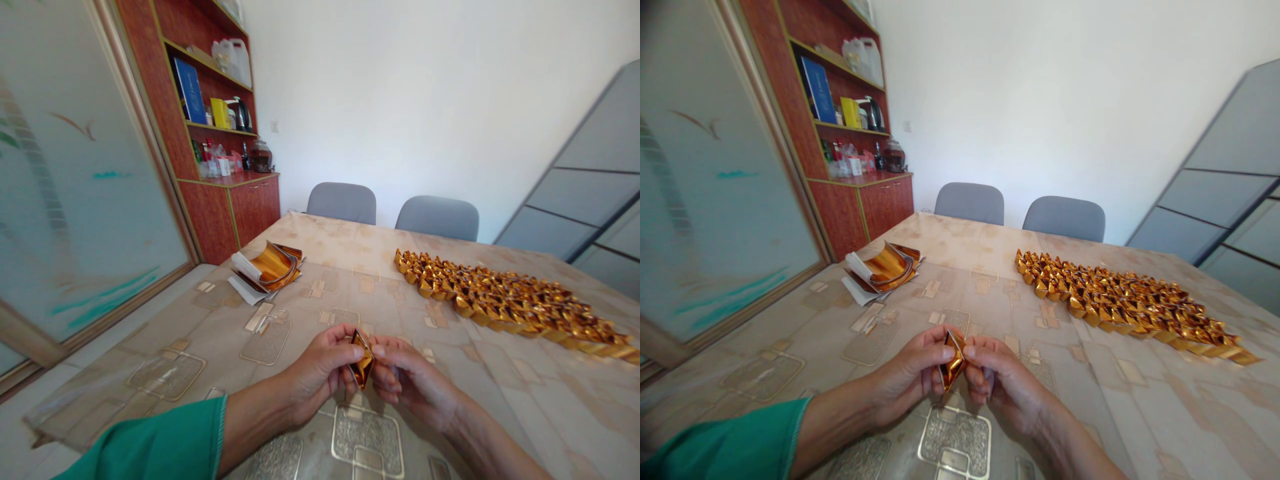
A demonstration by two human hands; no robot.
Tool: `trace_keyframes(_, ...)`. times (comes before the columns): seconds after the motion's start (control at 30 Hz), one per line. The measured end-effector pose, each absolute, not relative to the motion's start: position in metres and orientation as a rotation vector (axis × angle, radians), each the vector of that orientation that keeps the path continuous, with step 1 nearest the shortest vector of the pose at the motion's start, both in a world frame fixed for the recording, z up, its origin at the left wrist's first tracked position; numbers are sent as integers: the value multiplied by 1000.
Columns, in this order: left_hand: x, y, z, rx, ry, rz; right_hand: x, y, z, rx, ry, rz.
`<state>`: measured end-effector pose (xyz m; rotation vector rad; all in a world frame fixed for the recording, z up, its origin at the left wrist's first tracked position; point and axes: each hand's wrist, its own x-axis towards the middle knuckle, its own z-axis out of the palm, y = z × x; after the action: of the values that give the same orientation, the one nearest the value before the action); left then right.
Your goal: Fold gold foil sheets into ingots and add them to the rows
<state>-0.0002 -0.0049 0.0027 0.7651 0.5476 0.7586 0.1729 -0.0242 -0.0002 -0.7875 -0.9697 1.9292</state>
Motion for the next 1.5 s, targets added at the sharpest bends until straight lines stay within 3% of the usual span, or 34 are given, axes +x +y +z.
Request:
trace_keyframes(0.6,-4,0,2,717,506,737,174,-23,0,-711,-862,1956)
trace_keyframes(0.8,-9,-1,5,546,421,727,172,-22,0,-654,-718,1738)
trace_keyframes(1.0,-5,-3,3,555,435,850,169,-24,-5,-753,-1015,1551)
trace_keyframes(1.27,-6,-3,4,904,573,969,168,-27,2,-664,-885,1858)
trace_keyframes(1.5,-6,-5,5,971,539,880,165,-27,-4,-738,-913,1779)
